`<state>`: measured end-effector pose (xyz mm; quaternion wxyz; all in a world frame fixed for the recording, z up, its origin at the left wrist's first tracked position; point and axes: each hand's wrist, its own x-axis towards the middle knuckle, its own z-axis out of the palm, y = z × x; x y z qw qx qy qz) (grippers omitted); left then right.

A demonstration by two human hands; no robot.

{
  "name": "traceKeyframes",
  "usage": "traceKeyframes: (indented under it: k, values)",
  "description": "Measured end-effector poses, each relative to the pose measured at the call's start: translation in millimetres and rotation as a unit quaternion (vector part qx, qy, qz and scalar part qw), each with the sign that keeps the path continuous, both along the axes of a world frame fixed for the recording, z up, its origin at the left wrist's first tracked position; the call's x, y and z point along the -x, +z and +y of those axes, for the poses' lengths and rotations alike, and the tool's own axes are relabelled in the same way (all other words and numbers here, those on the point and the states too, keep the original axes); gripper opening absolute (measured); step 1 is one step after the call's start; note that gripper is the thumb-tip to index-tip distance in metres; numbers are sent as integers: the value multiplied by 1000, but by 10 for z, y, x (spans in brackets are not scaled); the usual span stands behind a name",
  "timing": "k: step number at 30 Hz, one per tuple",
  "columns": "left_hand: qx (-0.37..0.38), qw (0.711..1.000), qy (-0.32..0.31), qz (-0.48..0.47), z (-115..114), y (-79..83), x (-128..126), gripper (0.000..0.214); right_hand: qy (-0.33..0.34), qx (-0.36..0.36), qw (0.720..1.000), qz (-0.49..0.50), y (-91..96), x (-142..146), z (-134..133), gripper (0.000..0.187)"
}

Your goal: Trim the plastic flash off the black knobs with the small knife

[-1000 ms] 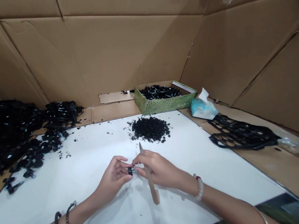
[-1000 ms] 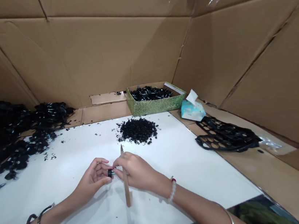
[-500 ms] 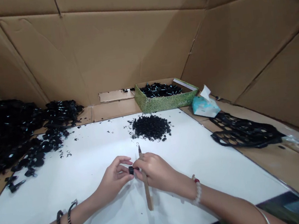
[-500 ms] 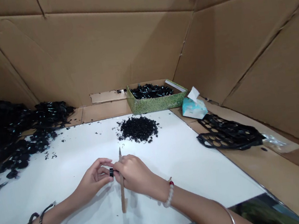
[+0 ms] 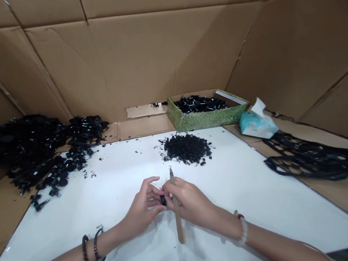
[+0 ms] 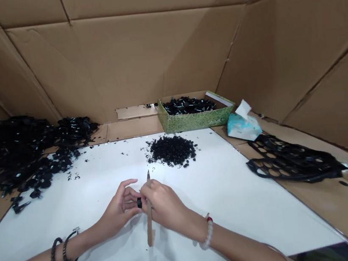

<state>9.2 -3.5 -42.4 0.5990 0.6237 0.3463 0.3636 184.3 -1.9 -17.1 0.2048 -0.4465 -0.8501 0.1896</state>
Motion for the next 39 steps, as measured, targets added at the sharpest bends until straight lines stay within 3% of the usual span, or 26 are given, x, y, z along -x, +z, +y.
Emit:
traceKeyframes:
  k: [5,13,17,23,27,29,31,33,36,38,39]
  values:
    - [-37,999,-9,33,-34,15,12,59,17,51,995,82,13,-4,18,12]
    - [-188,977,7,105,-101,-89,43,46,-7,161,961,223,61,-4,-7,8]
    - [-257,957,33,132,-105,-110,47,42,-10,230,918,323,12,-6,-12,10]
    - [-328,938,62,97,-90,-117,53,28,-3,330,834,443,-17,4,50,27]
    - [-386,919,48,59,-94,-119,72,34,-5,420,763,492,35,11,38,28]
    - [-412,910,35,40,-88,-118,84,41,6,440,741,507,58,10,25,27]
    - [-416,908,44,31,-71,-122,93,47,4,415,760,500,73,-17,52,24]
    - [-394,916,65,32,-48,-131,95,48,-34,321,819,475,80,-97,150,22]
    - [-345,932,101,39,-19,-146,90,42,-139,50,907,395,69,-335,420,14]
    - [-318,940,115,50,-8,-156,90,38,-208,-121,928,286,41,-536,622,8]
    - [-309,943,115,55,-6,-162,93,37,-225,-163,935,219,21,-631,709,8]
